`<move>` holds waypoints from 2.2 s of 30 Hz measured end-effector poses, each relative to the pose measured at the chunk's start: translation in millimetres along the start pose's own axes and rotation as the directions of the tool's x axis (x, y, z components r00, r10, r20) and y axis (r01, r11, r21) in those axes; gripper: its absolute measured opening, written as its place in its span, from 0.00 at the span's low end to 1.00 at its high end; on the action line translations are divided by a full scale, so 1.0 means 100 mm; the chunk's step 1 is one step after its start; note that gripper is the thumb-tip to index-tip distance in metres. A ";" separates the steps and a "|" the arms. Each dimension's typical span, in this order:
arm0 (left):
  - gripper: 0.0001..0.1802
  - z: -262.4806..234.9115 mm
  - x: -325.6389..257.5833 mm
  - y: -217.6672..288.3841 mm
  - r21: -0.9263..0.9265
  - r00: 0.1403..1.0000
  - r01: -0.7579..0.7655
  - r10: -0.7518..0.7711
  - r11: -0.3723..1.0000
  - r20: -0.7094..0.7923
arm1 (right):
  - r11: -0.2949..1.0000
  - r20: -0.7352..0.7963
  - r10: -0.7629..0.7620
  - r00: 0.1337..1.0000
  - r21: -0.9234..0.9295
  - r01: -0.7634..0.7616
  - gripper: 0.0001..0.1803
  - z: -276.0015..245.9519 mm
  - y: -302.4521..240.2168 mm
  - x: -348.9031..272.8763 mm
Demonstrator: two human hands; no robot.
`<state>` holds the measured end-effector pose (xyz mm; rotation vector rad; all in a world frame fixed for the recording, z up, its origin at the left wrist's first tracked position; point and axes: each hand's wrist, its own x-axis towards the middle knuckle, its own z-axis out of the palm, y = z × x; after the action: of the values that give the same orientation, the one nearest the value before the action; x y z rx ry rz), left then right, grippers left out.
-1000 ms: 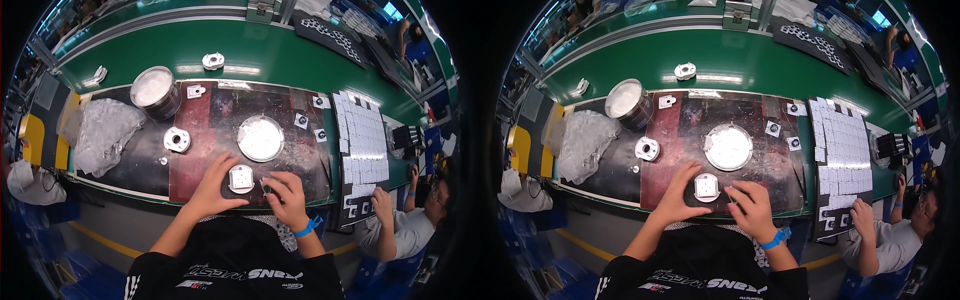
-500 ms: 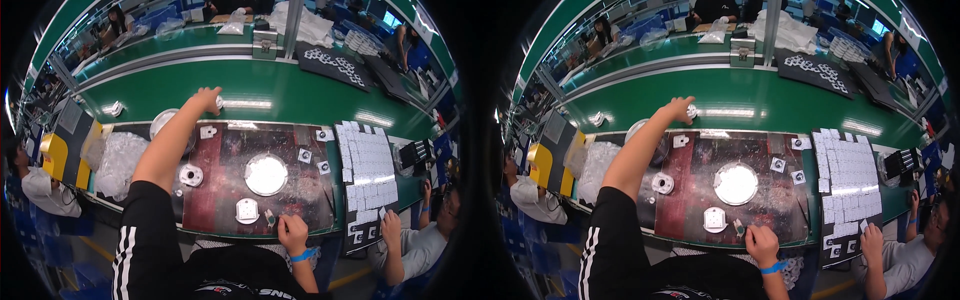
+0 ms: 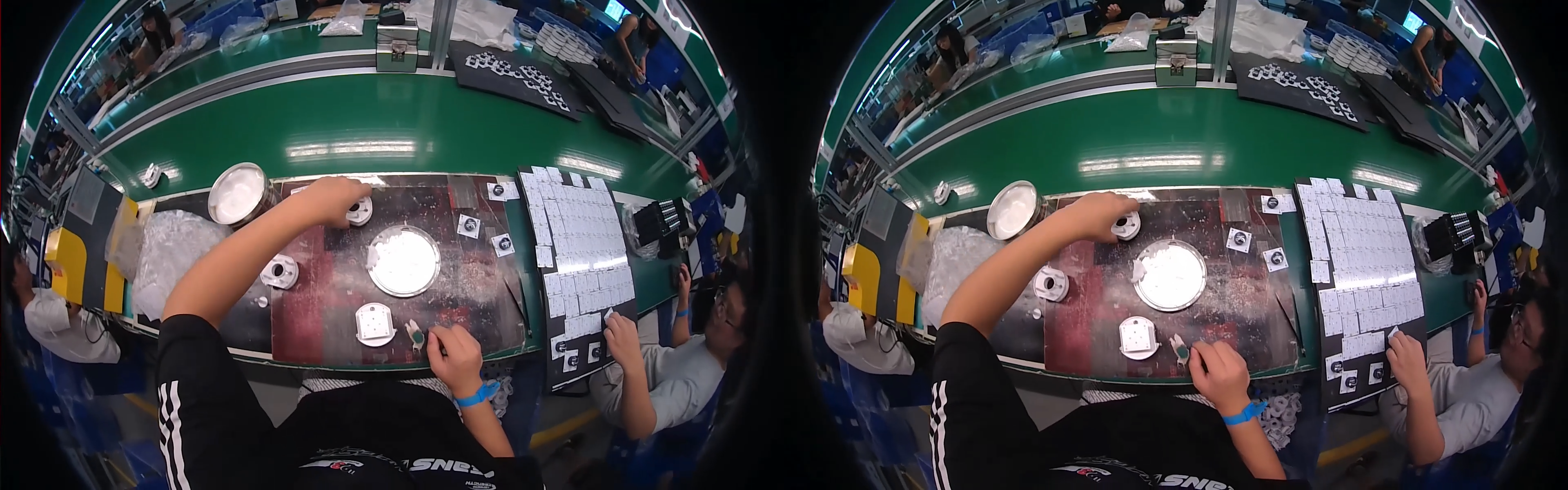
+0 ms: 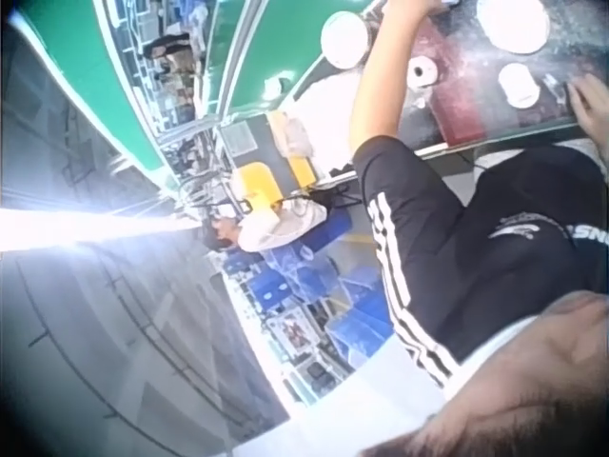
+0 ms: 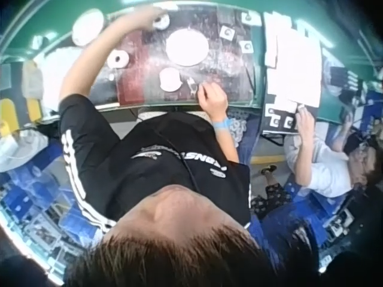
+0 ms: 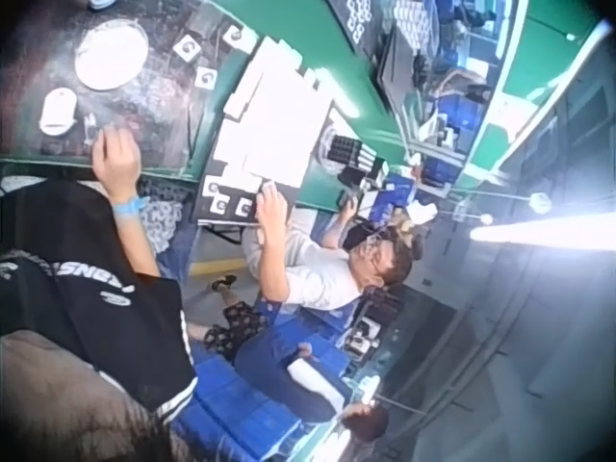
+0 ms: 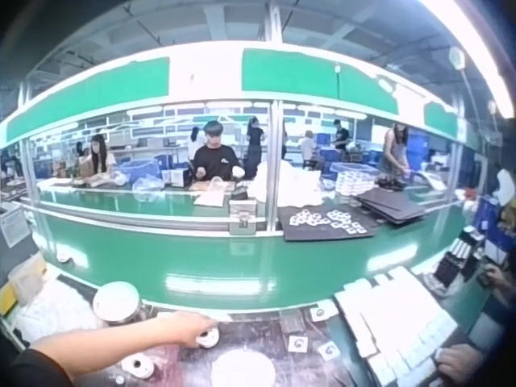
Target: Applying thermal paste to LED modules and assembling them into lighting fixtures at a factory workbench.
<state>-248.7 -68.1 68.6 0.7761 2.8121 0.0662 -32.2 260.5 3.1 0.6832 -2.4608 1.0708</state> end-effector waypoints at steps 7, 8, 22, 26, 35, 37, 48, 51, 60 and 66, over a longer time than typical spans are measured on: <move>0.44 0.00 -0.71 0.54 -0.235 0.888 -0.052 -0.062 0.971 -0.455 | 0.953 0.099 0.161 0.982 0.242 -0.181 0.06 -0.11 -0.11 0.03; 0.44 0.04 -0.86 0.75 -0.371 0.887 -0.045 -0.133 0.928 -0.441 | 0.929 0.107 0.190 0.976 0.304 -0.214 0.06 -0.15 -0.13 0.04; 0.42 1.06 -1.57 1.84 -0.776 0.764 -0.116 -0.444 0.620 -0.469 | 0.915 0.381 -0.002 0.925 0.374 -0.152 0.24 0.11 -0.41 0.26; 0.41 0.79 -1.66 1.92 -0.704 0.733 -0.125 -0.414 0.699 -0.541 | 0.520 0.444 0.233 0.865 0.695 -0.497 0.21 0.21 -0.40 0.03; 0.41 1.12 -1.56 1.64 -0.734 0.828 -0.147 -0.324 0.663 -0.458 | 0.880 0.279 0.133 0.951 0.408 -0.243 0.18 0.24 -0.56 0.15; 0.42 1.10 -1.57 1.54 -0.721 0.847 -0.117 -0.310 0.684 -0.432 | 0.988 0.268 0.030 0.963 0.137 -0.069 0.21 0.28 -0.59 0.15; 0.20 1.13 -2.33 1.12 -0.563 0.362 0.328 -0.651 0.759 -0.667 | 0.996 0.228 -0.042 0.973 0.085 0.023 0.25 0.40 -0.55 0.11; 0.14 1.20 -2.50 0.89 -0.592 0.334 0.430 -0.729 0.682 -0.597 | 0.995 0.223 -0.041 0.974 0.098 0.020 0.25 0.39 -0.57 0.12; 0.02 1.13 -2.37 1.32 -0.904 0.310 -0.164 -0.850 0.394 -0.426 | 0.913 0.238 -0.020 0.971 0.400 -0.079 0.16 0.20 -0.73 0.17; 0.14 0.74 -1.88 2.04 -0.535 0.427 -0.444 -0.355 0.718 -0.832 | 0.208 0.486 0.220 0.846 0.824 -0.527 0.14 0.32 -0.93 0.08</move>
<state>27.9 10.0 55.3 0.7045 3.1038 2.0988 9.3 179.5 39.8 0.4750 -1.9356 2.9487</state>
